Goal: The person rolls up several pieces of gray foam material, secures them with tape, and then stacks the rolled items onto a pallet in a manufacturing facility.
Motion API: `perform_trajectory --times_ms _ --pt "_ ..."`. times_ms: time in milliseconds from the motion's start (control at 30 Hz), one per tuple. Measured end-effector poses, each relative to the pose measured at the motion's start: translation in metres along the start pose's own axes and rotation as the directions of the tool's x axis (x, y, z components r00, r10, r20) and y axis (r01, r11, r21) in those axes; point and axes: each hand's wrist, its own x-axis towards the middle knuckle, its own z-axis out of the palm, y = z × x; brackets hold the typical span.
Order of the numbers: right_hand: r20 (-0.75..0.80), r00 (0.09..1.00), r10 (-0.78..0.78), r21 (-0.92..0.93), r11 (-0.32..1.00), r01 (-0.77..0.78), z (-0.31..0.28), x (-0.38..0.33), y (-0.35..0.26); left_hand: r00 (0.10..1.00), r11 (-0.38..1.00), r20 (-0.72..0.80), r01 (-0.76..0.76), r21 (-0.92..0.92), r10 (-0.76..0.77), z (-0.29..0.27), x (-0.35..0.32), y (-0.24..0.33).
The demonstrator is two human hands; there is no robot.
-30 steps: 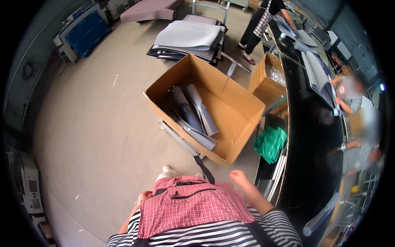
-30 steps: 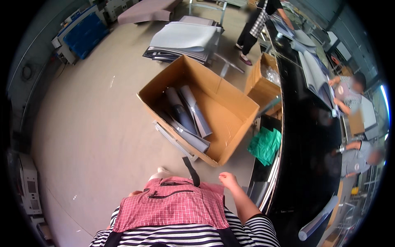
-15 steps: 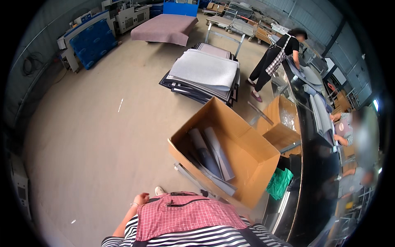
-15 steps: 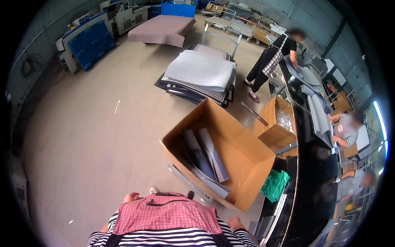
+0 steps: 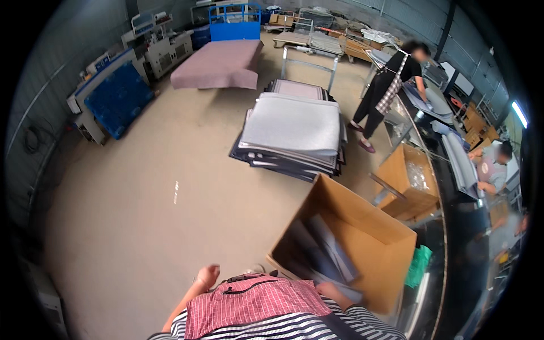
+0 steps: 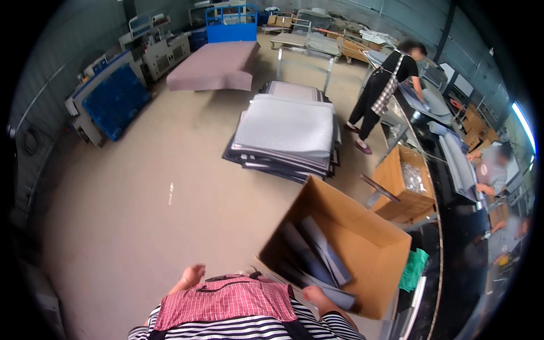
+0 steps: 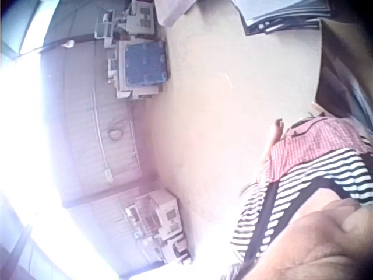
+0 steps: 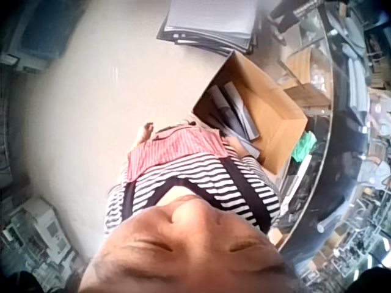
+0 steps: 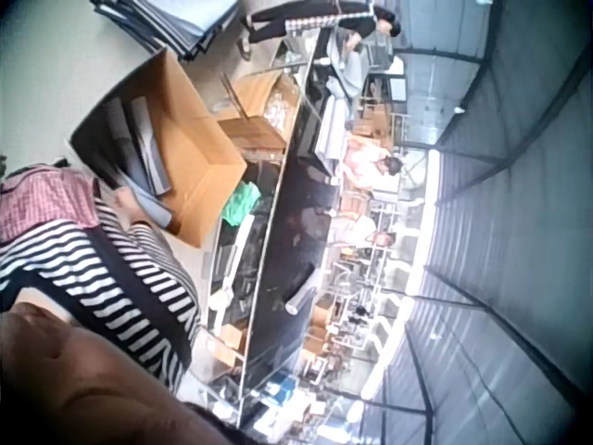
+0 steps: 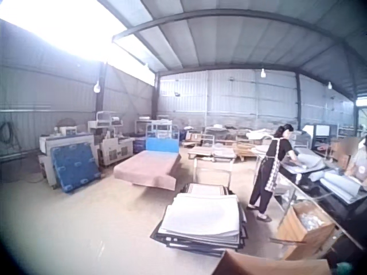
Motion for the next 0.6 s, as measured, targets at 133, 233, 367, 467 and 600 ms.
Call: perform_trajectory --times_ms 133,233,367,467,600 --pt "-0.169 0.888 0.428 0.042 0.903 -0.428 0.002 0.103 -0.062 0.894 0.903 0.132 0.419 0.094 -0.428 -0.055 -0.025 -0.130" --pt "-0.109 0.992 -0.058 -0.396 0.918 0.010 -0.047 0.144 -0.134 0.749 0.738 0.125 0.663 -0.125 -0.651 -0.090 -0.023 -0.148" --pt "-0.326 0.941 0.096 0.316 0.949 0.013 -0.043 0.158 -0.283 0.738 0.690 0.102 0.664 -0.289 -0.668 -0.133 0.034 -0.139" --pt "-0.358 0.933 0.045 0.386 0.917 0.104 -0.026 0.200 -0.349 0.806 0.743 0.098 0.579 -0.335 -0.584 -0.161 0.114 -0.129" --pt "-0.174 0.979 0.103 0.479 0.878 -0.007 0.015 0.293 -0.303 0.902 0.853 0.140 0.433 -0.292 -0.409 -0.209 0.245 -0.107"
